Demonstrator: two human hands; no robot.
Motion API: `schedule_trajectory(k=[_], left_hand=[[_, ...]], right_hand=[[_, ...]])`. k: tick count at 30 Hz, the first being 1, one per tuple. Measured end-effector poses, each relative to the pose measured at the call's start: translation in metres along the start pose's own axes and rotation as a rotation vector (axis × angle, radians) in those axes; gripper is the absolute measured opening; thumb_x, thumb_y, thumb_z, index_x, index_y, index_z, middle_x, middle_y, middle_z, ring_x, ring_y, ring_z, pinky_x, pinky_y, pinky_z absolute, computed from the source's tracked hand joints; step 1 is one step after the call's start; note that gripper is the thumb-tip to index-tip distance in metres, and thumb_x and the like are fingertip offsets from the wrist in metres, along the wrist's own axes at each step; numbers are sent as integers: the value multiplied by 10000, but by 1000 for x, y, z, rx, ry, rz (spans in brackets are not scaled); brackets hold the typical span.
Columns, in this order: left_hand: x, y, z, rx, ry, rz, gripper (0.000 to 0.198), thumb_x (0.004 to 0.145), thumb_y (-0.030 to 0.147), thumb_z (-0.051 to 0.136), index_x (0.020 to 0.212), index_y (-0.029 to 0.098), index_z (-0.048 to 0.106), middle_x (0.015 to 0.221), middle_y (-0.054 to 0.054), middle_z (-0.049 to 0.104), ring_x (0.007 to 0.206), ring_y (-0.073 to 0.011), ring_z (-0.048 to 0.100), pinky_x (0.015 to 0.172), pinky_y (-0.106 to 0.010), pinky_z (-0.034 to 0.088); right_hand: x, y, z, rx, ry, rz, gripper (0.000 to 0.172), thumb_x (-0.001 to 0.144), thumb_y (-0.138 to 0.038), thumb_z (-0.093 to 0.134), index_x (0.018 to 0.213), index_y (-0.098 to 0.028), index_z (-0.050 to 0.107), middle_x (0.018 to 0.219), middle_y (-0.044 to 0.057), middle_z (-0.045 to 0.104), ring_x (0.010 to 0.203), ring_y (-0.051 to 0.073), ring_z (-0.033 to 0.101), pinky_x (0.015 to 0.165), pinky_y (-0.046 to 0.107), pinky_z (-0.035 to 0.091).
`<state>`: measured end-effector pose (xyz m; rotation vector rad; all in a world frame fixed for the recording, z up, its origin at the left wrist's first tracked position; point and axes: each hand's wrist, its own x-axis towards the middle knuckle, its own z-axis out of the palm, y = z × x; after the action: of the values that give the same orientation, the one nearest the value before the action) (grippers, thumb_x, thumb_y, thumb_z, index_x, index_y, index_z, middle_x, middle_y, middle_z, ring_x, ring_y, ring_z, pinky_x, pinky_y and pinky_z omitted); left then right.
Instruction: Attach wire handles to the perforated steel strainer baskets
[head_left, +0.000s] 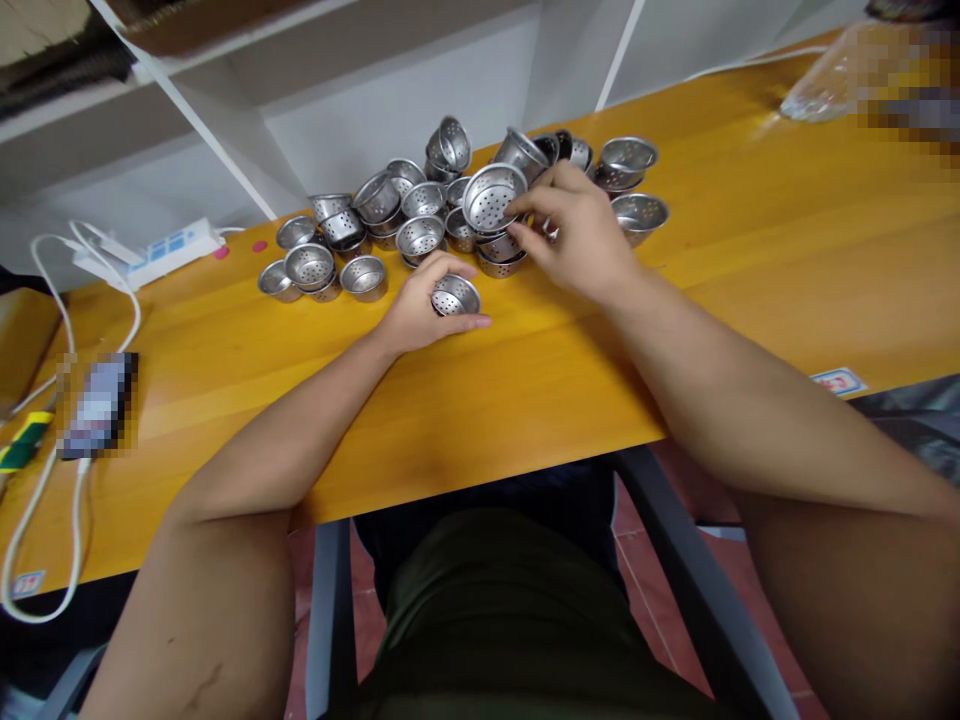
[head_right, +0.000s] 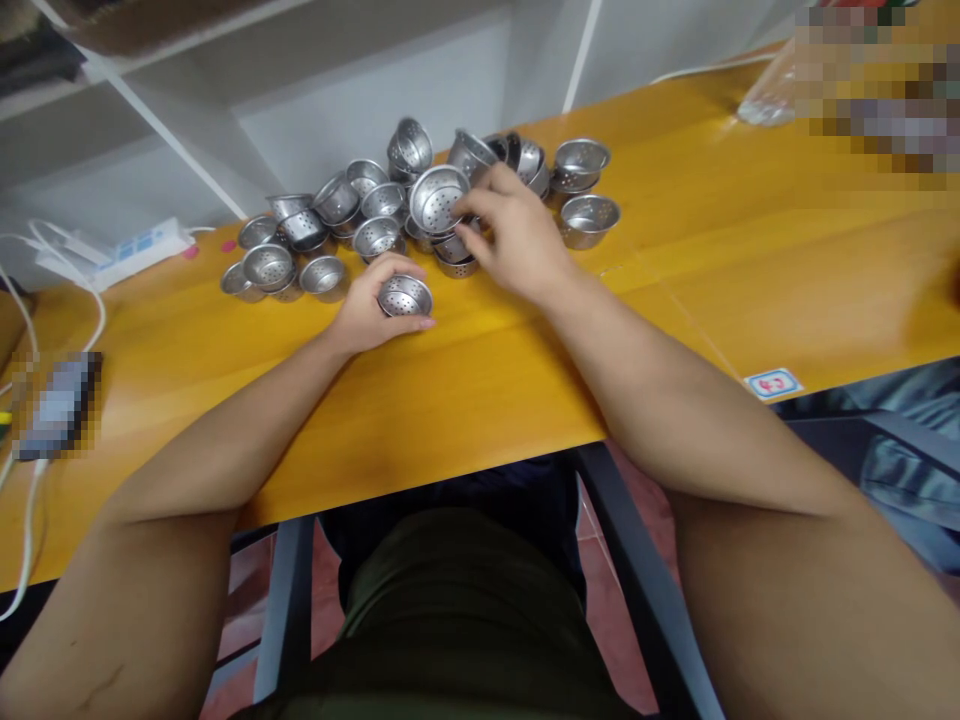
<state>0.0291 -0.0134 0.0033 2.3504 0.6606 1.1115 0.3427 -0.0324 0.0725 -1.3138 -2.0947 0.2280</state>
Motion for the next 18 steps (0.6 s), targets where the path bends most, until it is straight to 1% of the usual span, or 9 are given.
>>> schedule_trajectory(k=[5, 9, 11, 13, 14, 15, 16, 17, 18], left_hand=[[-2, -5, 1, -31, -84, -92, 1183, 732, 1079, 1109, 1529, 257, 812, 1499, -143, 847, 1439, -381, 826, 1321, -522, 657], [-4, -8, 2, -85, -129, -145, 1355, 629, 1069, 1163, 1621, 250, 737, 1649, -193, 811, 1585, -439, 798, 1412, -570, 639], [-5, -10, 3, -94, -149, -165, 1404, 614, 1059, 1177, 1661, 254, 700, 1702, -210, 787, 1626, -461, 787, 1429, -591, 639], [-5, -14, 3, -93, -164, -171, 1411, 654, 1063, 1160, 1702, 260, 660, 1746, -221, 759, 1662, -476, 772, 1440, -611, 637], [-6, -16, 3, -96, -167, -165, 1406, 687, 1073, 1138, 1720, 261, 636, 1764, -227, 745, 1677, -479, 763, 1441, -617, 638], [-7, -18, 4, -100, -166, -157, 1397, 724, 1083, 1109, 1738, 261, 611, 1778, -233, 730, 1690, -479, 755, 1441, -621, 640], [-7, -19, 4, -102, -161, -149, 1383, 759, 1088, 1082, 1751, 261, 586, 1789, -236, 717, 1701, -478, 748, 1439, -623, 642], [-8, -21, 4, -101, -155, -145, 1367, 786, 1084, 1063, 1758, 262, 565, 1794, -238, 707, 1710, -476, 741, 1435, -621, 644], [-8, -21, 5, -97, -149, -145, 1347, 805, 1071, 1056, 1757, 263, 549, 1793, -238, 702, 1715, -473, 736, 1431, -617, 647]], right_hand=[[1, 1, 4, -36, -45, -26, 598, 1274, -692, 579, 1752, -392, 777, 1619, 212, 753, 1456, 508, 736, 1291, 687, 636], [0, -3, -19, 26, -46, 17, 516, 1258, -470, 703, 1711, -237, 785, 1724, 258, 706, 1306, 379, 781, 1310, 557, 625], [-1, 0, -40, 38, 26, 63, 423, 1221, -310, 768, 1630, -229, 844, 1612, 241, 794, 1193, 313, 805, 1200, 498, 656], [-3, 10, -67, 42, 101, 213, 252, 1199, -159, 785, 1412, -204, 912, 1259, 181, 897, 1011, 254, 805, 991, 435, 649], [-5, 18, -80, 28, 31, 308, 225, 1230, -122, 750, 1376, -185, 909, 1167, 165, 906, 947, 225, 802, 912, 413, 620], [-6, 27, -93, -62, -92, 388, 179, 1253, -116, 753, 1310, -173, 913, 1120, 154, 915, 903, 199, 786, 879, 407, 594], [-8, 36, -103, -189, -264, 476, 123, 1265, -155, 811, 1227, -158, 928, 1084, 151, 921, 868, 187, 770, 869, 420, 582], [-9, 44, -112, -256, -434, 588, 143, 1268, -199, 858, 1177, -131, 944, 1047, 165, 924, 831, 189, 774, 858, 436, 589], [-10, 52, -117, -221, -574, 679, 120, 1264, -178, 867, 1237, -103, 957, 1094, 188, 941, 827, 190, 791, 859, 435, 608]])
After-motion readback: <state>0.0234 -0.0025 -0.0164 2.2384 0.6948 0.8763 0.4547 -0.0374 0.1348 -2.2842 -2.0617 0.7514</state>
